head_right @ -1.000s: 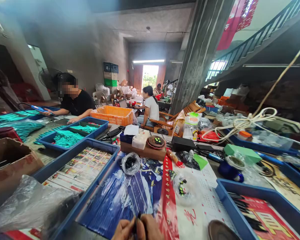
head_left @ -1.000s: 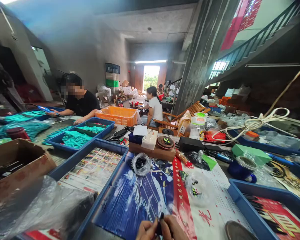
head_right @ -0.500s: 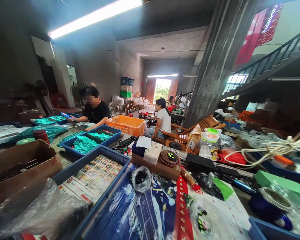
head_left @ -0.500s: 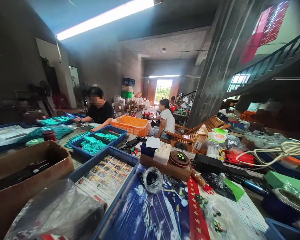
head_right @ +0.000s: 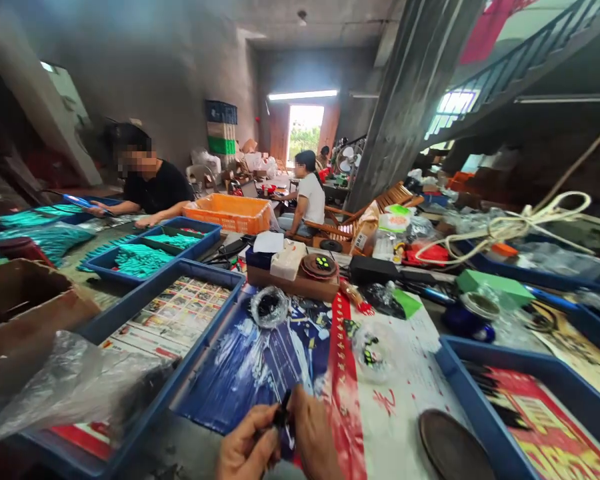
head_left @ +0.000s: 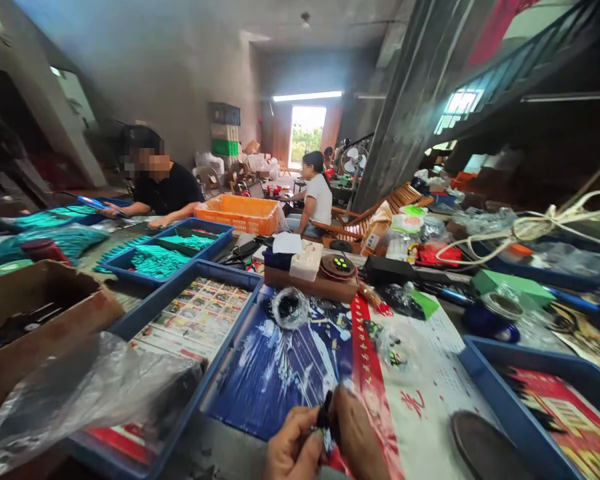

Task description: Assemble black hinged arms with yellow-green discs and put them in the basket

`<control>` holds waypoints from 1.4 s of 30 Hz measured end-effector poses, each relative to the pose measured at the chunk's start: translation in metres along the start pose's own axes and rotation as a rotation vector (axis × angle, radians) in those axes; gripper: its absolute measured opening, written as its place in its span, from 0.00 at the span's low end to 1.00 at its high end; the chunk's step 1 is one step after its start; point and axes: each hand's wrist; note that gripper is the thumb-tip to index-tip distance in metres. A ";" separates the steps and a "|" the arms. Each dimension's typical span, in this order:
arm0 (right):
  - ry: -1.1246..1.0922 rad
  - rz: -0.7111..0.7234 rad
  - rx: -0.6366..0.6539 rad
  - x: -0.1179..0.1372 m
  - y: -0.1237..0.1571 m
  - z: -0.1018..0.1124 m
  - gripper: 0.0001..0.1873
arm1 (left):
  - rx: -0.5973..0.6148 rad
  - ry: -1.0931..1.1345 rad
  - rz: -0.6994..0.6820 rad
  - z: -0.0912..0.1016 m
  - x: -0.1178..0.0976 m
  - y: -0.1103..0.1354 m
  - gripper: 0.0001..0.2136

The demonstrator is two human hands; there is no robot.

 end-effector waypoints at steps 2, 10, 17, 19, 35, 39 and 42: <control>-0.134 -0.052 -0.107 0.010 -0.002 0.005 0.33 | 0.004 0.017 0.048 -0.001 -0.004 0.003 0.20; -0.066 0.071 -0.377 0.021 0.000 0.017 0.35 | 0.097 0.041 0.233 0.009 -0.007 0.011 0.15; 0.089 0.156 -0.225 0.025 0.003 0.019 0.26 | 0.094 0.066 0.261 0.009 -0.011 0.009 0.16; 0.118 0.172 -0.171 0.030 -0.002 0.019 0.23 | 0.076 0.066 0.256 0.008 -0.012 0.008 0.16; 0.076 0.061 0.259 0.032 0.011 0.008 0.33 | 0.082 -0.019 0.157 0.014 0.005 0.009 0.12; 0.167 0.062 0.195 0.031 0.013 0.009 0.35 | 0.103 -0.054 0.163 0.013 0.005 0.008 0.12; 0.139 0.064 0.275 0.031 0.014 0.011 0.36 | 0.100 -0.054 0.190 0.015 0.007 0.008 0.12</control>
Point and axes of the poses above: each hand's wrist, its own y-axis away from the middle knuckle, its own z-axis out of the back of the hand, x = y × z, and after that the axes turned 5 degrees about z, right-handed
